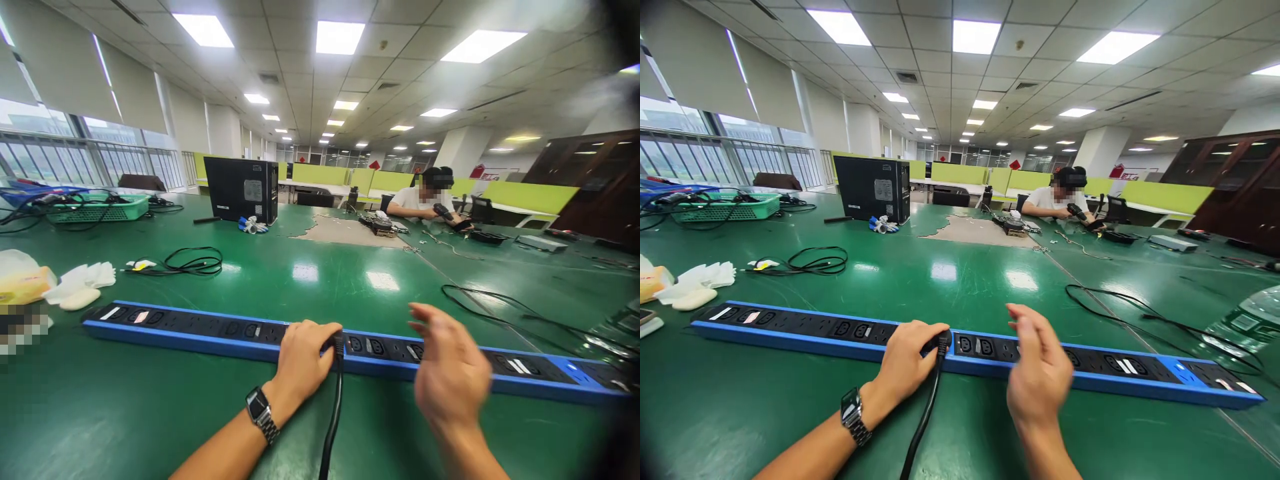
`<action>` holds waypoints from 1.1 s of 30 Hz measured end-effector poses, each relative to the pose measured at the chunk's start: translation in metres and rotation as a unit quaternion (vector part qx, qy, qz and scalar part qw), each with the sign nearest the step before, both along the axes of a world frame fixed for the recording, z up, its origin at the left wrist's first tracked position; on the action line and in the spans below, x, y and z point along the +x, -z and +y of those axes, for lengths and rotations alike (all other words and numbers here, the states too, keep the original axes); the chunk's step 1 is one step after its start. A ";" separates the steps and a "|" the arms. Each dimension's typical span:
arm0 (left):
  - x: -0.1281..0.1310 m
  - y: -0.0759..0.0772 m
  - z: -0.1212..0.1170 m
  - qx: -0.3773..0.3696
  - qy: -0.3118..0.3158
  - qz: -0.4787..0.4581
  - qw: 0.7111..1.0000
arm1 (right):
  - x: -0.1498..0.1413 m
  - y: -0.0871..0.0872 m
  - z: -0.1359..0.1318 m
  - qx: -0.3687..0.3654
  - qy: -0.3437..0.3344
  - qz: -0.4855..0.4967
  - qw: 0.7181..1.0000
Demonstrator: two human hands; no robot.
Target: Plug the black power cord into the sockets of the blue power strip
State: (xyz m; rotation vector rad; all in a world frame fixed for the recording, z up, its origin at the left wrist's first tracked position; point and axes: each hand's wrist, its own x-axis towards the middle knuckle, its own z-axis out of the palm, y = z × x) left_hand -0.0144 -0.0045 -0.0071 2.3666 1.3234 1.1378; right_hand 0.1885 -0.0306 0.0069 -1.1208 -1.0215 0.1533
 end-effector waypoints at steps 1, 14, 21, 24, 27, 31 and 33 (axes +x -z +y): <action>0.003 -0.001 0.001 -0.013 -0.003 0.027 1.000 | 0.001 0.006 0.007 -0.027 0.002 0.007 1.000; -0.014 0.003 0.003 -0.015 -0.019 0.137 0.990 | -0.012 0.029 0.010 -0.134 -0.173 -0.428 0.877; -0.012 0.009 0.003 0.001 -0.061 0.189 0.980 | -0.045 0.038 0.025 -0.101 -0.127 -0.450 0.878; -0.011 0.010 0.003 0.008 -0.061 0.186 0.981 | -0.048 0.038 0.026 -0.056 -0.116 -0.434 0.892; -0.012 0.010 0.003 0.005 -0.063 0.186 0.980 | -0.044 0.026 0.021 0.009 -0.079 -0.383 0.920; -0.013 0.009 0.003 -0.003 -0.058 0.198 0.979 | -0.016 0.011 0.015 0.033 0.017 -0.298 0.954; -0.013 0.008 0.003 -0.008 -0.058 0.202 0.978 | 0.009 0.015 0.015 -0.027 0.043 -0.278 0.959</action>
